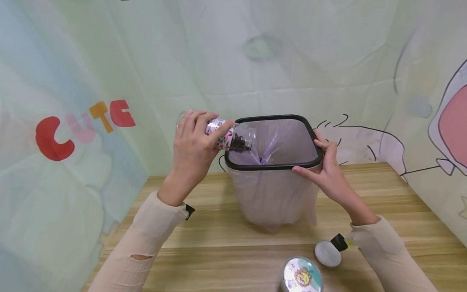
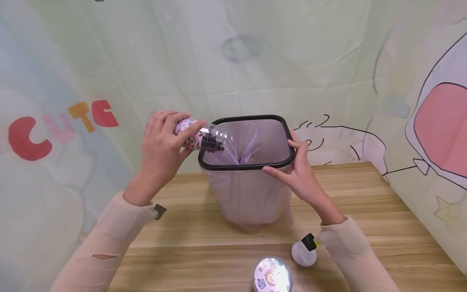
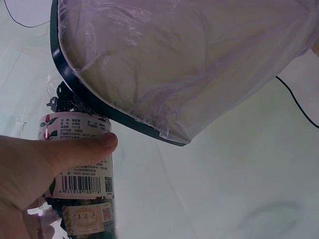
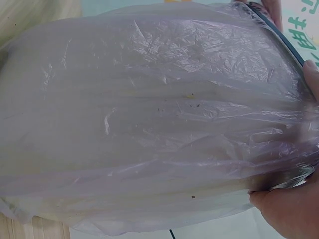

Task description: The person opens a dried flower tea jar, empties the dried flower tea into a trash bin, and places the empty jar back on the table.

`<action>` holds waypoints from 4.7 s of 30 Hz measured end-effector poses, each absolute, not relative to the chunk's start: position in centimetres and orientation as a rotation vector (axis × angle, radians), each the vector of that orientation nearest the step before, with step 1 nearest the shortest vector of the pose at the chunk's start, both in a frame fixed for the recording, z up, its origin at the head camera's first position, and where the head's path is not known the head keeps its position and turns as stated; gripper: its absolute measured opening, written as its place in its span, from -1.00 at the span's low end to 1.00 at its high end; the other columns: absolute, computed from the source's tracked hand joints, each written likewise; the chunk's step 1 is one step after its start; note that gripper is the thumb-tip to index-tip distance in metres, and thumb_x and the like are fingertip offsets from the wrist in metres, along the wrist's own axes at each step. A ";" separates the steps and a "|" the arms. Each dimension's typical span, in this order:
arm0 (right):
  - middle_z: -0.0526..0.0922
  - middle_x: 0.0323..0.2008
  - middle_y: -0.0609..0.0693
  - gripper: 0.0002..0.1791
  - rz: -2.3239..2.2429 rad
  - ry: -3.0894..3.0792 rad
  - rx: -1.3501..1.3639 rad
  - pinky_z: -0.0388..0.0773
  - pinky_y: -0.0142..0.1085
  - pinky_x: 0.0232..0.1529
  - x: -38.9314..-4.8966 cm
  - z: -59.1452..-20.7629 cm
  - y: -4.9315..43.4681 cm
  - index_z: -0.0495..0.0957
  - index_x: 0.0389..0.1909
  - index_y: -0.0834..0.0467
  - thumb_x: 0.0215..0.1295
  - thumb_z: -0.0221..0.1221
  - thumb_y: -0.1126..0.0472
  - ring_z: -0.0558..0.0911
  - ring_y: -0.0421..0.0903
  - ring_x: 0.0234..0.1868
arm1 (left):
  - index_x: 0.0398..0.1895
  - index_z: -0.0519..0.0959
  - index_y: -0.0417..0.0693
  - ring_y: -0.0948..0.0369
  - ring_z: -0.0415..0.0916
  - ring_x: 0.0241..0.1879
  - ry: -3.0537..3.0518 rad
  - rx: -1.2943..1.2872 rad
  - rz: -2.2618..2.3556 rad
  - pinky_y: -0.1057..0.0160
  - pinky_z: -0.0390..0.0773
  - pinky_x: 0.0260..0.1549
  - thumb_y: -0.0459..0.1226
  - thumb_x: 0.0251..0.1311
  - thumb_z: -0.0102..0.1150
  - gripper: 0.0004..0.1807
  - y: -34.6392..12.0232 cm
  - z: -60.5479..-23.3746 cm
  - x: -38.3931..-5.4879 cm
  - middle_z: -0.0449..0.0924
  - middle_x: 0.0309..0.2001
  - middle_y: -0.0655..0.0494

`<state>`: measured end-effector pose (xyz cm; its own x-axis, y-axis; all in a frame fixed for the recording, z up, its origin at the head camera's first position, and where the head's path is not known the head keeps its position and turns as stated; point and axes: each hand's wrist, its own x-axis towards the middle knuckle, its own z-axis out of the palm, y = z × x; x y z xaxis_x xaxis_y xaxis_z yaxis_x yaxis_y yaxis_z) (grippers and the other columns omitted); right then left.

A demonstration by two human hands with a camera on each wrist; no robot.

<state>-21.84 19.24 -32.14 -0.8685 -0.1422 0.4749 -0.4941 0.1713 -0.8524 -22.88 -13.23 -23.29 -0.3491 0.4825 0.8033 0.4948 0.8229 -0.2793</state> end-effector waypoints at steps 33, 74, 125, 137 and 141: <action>-0.22 0.58 -0.01 -0.21 1.788 -2.121 0.634 0.39 -0.54 0.14 -21.8 -32.1 19.1 -0.05 0.15 0.31 0.19 0.38 0.37 0.13 0.08 0.48 | 0.17 0.62 0.29 -0.15 0.38 0.18 -1.927 -0.711 0.052 -0.05 0.11 0.40 -0.46 -0.02 0.49 -0.33 -13.3 -23.0 -22.7 0.54 0.11 -0.12; -0.20 0.58 -0.09 -0.19 1.775 -2.128 0.623 0.39 -0.55 0.13 -21.8 -32.1 19.1 -0.05 0.18 0.32 0.19 0.38 0.37 0.13 0.09 0.49 | 0.14 0.65 0.25 -0.13 0.40 0.16 -1.884 -0.731 0.185 -0.02 0.16 0.39 -0.58 0.27 0.13 -0.44 -12.8 -23.2 -23.1 0.53 0.08 -0.11; -0.20 0.58 -0.07 -0.20 1.739 -2.160 0.602 0.38 -0.57 0.13 -21.7 -32.1 19.3 -0.04 0.19 0.31 0.20 0.39 0.33 0.13 0.08 0.49 | 0.16 0.64 0.23 -0.13 0.38 0.17 -1.818 -0.783 0.227 -0.01 0.12 0.41 -0.57 0.31 0.07 -0.45 -12.3 -22.5 -22.9 0.52 0.08 -0.12; -0.21 0.59 -0.02 -0.18 1.740 -2.155 0.609 0.39 -0.55 0.12 -21.8 -32.1 19.2 -0.04 0.19 0.30 0.19 0.39 0.35 0.12 0.07 0.49 | 0.13 0.66 0.23 -0.12 0.39 0.17 -1.821 -0.761 0.260 -0.01 0.14 0.40 -0.52 0.31 0.12 -0.50 -12.4 -22.8 -23.0 0.53 0.07 -0.11; -0.21 0.59 -0.04 -0.17 1.725 -2.159 0.614 0.39 -0.56 0.12 -21.9 -32.0 19.3 -0.05 0.20 0.33 0.19 0.39 0.35 0.10 0.09 0.50 | 0.14 0.65 0.24 -0.12 0.39 0.16 -1.807 -0.764 0.280 -0.01 0.15 0.39 -0.56 0.32 0.06 -0.46 -12.3 -22.7 -23.0 0.53 0.07 -0.11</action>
